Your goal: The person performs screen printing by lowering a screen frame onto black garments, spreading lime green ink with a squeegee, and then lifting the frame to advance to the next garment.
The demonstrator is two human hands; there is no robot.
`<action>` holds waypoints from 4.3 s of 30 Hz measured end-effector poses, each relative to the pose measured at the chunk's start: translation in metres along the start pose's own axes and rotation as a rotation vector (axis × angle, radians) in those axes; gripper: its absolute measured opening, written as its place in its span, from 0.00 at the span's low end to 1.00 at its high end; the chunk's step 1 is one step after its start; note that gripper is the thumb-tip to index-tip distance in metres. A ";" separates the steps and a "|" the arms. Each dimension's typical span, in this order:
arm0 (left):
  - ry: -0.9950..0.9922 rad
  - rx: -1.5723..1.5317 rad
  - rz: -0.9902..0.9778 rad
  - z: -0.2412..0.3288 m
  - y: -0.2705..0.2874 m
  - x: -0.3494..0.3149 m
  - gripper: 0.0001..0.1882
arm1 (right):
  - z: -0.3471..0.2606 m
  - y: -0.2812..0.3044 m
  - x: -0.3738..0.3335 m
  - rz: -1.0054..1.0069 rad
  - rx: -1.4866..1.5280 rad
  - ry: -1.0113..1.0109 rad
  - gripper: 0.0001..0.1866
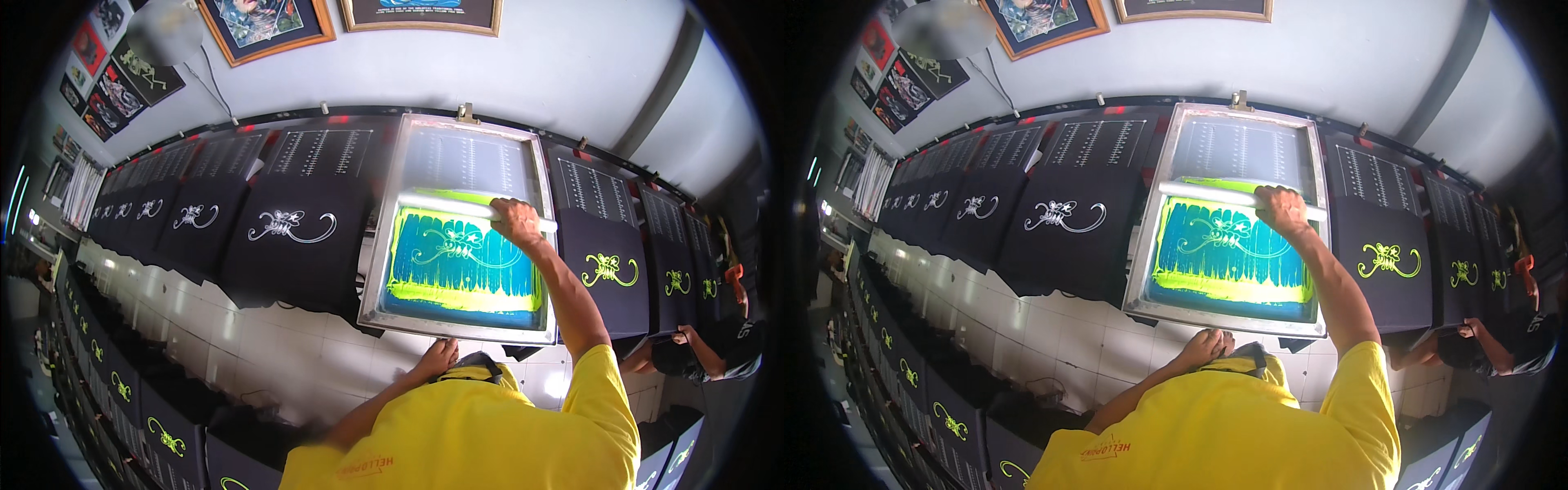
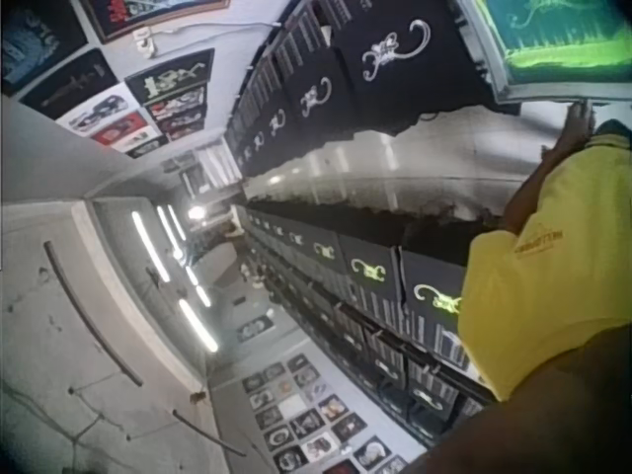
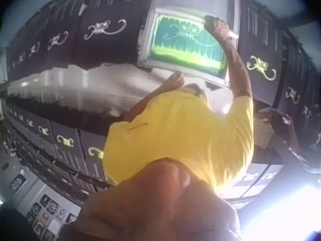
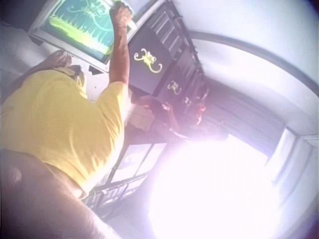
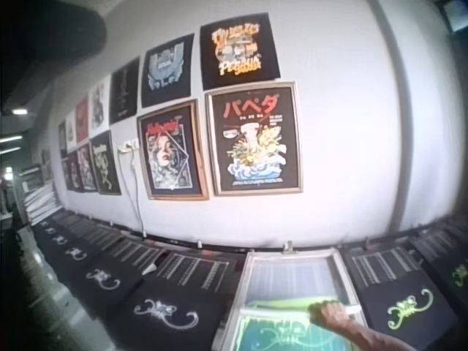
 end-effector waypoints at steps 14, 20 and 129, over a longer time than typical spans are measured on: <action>0.174 -0.110 -0.121 0.008 0.004 -0.005 0.22 | 0.009 -0.009 0.002 -0.115 -0.038 -0.060 0.13; 0.216 -0.150 -0.129 -0.003 0.004 -0.004 0.18 | -0.024 -0.019 -0.080 -0.183 -0.049 -0.035 0.08; -0.344 1.505 0.341 0.164 0.124 -0.020 0.22 | -0.023 0.009 -0.226 0.175 -0.008 0.096 0.16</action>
Point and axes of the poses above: each hand's wrist, its own x-axis towards the middle knuckle, its own y-axis out of the back of the hand, z = x × y, the point moved 5 cm from there along x, towards the middle knuckle, and after that the axes turned 15 degrees about x, right-handed, at the moved point
